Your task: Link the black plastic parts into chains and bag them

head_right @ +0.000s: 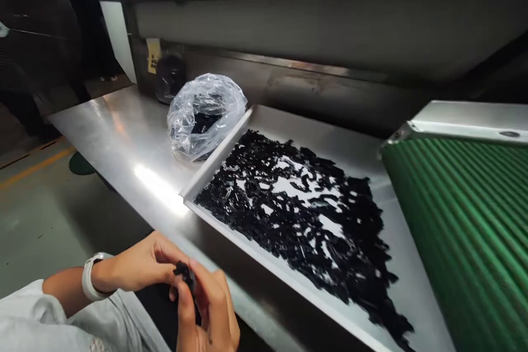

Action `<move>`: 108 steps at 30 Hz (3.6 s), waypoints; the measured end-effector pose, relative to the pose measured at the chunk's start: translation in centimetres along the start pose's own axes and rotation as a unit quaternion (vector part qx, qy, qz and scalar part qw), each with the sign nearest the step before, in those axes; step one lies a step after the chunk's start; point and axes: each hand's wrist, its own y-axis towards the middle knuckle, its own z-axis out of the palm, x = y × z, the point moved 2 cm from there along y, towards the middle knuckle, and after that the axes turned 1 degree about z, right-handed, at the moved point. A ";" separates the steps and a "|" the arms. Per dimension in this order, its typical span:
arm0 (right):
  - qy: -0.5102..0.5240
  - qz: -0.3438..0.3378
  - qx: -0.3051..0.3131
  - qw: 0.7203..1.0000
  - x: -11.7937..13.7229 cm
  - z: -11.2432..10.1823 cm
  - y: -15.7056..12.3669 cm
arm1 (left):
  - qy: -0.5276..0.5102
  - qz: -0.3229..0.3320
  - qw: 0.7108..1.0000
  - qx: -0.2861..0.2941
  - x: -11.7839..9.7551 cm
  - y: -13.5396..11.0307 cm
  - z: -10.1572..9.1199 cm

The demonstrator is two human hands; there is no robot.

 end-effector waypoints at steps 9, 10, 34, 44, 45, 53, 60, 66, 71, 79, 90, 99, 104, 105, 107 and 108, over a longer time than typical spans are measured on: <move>-0.049 -0.020 0.011 0.999 -0.7 0.7 0.5 | -0.145 -0.028 0.984 -0.098 1.0 -0.2 -0.6; -0.050 -0.013 0.003 0.999 -0.8 0.7 0.4 | -0.157 -0.028 0.982 -0.098 1.2 -0.3 -0.5; -0.105 -0.155 0.158 0.970 -0.5 -1.1 -0.1 | -0.297 -0.161 0.940 0.044 1.6 -2.0 -1.8; -0.057 -0.088 0.148 0.983 -0.2 -1.8 0.1 | -0.246 -0.101 0.964 0.027 1.4 -1.7 -1.4; -0.063 -0.080 0.152 0.983 0.1 -1.7 0.4 | -0.224 -0.092 0.970 0.025 1.5 -1.7 -1.4; -0.188 -0.093 0.194 0.958 1.5 -0.4 1.8 | 0.020 0.004 0.999 -0.032 2.3 -1.3 -1.9; -0.270 -0.249 0.154 0.917 2.0 -1.1 1.5 | 0.012 -0.101 0.995 -0.009 2.3 -1.6 -2.5; -0.314 -0.255 0.227 0.886 1.8 -0.7 1.4 | -0.088 -0.096 0.991 0.039 1.8 -1.3 -1.5; -0.283 -0.218 0.230 0.905 1.4 -1.2 1.0 | -0.134 -0.139 0.980 0.047 2.0 -1.3 -1.9; -0.216 -0.186 0.266 0.921 0.9 -1.5 1.0 | -0.172 -0.166 0.964 0.115 2.3 -1.1 -2.7; -0.117 -0.067 0.194 0.972 -0.1 -1.6 0.8 | -0.158 -0.149 0.975 0.042 2.3 -1.7 -2.1; -0.078 0.040 0.192 0.977 -0.3 -1.6 1.5 | 0.074 -0.073 0.993 0.063 1.2 -2.1 -2.3; -0.139 -0.013 0.159 0.977 1.0 -2.0 1.8 | -0.008 -0.081 0.995 0.051 1.0 -2.1 -2.6; -0.165 -0.035 0.134 0.977 1.4 -2.4 2.4 | -0.033 -0.081 0.995 0.042 1.0 -2.2 -2.7; -0.230 -0.088 0.068 0.967 2.1 -3.5 4.4 | -0.075 -0.076 0.994 0.028 1.0 -2.2 -2.9; -0.269 -0.112 0.042 0.956 2.2 -4.1 5.8 | -0.095 -0.071 0.993 0.026 1.0 -2.2 -3.0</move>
